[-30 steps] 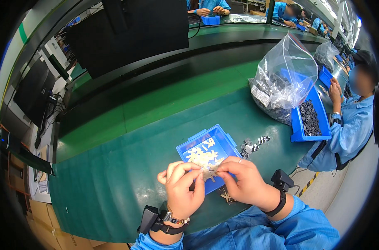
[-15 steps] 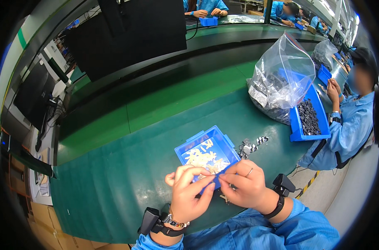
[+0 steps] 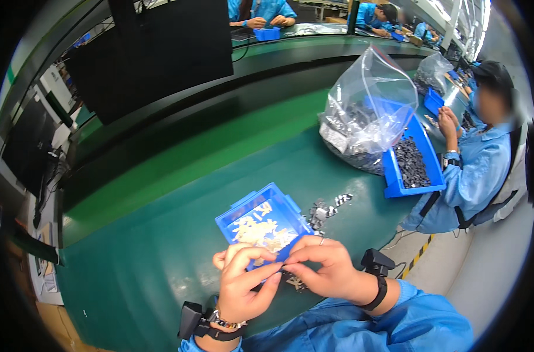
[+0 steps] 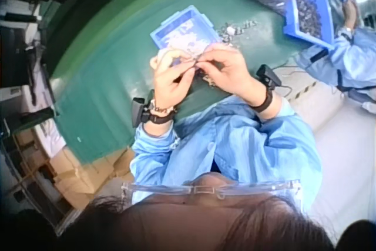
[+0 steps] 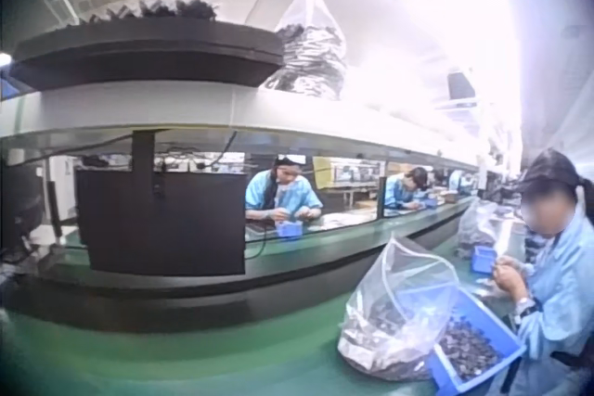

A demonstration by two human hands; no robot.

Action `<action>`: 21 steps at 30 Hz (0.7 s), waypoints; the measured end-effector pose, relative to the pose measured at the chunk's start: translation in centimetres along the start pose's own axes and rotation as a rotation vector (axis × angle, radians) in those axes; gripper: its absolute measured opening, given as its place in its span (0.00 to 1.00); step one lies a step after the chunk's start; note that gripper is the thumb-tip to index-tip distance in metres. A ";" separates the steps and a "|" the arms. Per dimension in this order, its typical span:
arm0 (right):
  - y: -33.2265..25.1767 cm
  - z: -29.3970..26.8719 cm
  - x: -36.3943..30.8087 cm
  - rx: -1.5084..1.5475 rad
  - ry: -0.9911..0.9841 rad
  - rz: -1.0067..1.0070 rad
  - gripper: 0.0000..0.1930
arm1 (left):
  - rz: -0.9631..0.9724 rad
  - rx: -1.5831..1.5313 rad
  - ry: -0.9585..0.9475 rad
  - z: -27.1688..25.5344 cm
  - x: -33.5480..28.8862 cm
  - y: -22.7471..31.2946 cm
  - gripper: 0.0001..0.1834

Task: Assembling small plastic gaskets and metal clips at a factory workbench.

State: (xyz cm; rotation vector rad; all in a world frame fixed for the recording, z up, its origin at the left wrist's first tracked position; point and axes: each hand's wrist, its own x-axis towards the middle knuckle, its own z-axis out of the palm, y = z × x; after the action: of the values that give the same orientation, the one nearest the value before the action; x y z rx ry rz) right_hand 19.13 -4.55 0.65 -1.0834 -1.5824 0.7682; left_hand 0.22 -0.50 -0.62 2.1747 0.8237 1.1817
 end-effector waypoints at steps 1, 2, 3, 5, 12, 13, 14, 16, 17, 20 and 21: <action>-0.1 -0.2 -0.1 0.027 -0.009 0.013 0.05 | 0.010 -0.018 -0.003 0.0 0.1 0.1 0.11; -0.1 -0.5 -0.5 0.029 -0.013 0.040 0.05 | 0.014 0.029 -0.021 0.0 0.4 0.3 0.11; 0.0 -0.6 -0.8 0.039 -0.024 0.065 0.04 | 0.012 0.085 -0.037 0.0 0.3 0.4 0.11; 0.9 -1.5 -1.1 -0.015 0.050 0.043 0.04 | -0.010 0.137 0.019 0.0 0.2 0.0 0.11; 7.1 -9.9 -0.4 -0.748 0.358 0.016 0.19 | -0.129 0.113 0.174 0.5 0.1 -0.1 0.08; 7.8 -10.4 -0.4 -0.832 0.331 0.024 0.20 | -0.128 0.115 0.174 0.5 0.0 -0.1 0.08; 8.4 -10.6 -0.4 -0.831 0.332 0.023 0.20 | -0.128 0.114 0.174 0.6 0.0 -0.2 0.08; 9.0 -10.6 -0.5 -0.848 0.266 0.102 0.20 | -0.125 0.114 0.175 0.6 0.0 -0.3 0.08; 8.9 -10.7 -0.6 -0.849 0.268 0.100 0.20 | -0.123 0.106 0.174 0.7 0.1 -0.4 0.08; 8.7 -10.4 -0.5 -0.833 0.292 0.172 0.19 | -0.118 0.101 0.178 0.7 0.1 -0.5 0.08; 8.0 -9.9 -0.2 -0.808 0.349 0.076 0.19 | -0.119 0.098 0.180 0.7 0.0 -0.5 0.08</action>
State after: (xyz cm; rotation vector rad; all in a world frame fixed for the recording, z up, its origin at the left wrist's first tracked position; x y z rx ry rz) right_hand 30.80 -2.04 -3.81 -1.7454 -1.5694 -0.0657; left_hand 0.70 -0.23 -1.31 2.0850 1.0923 1.3146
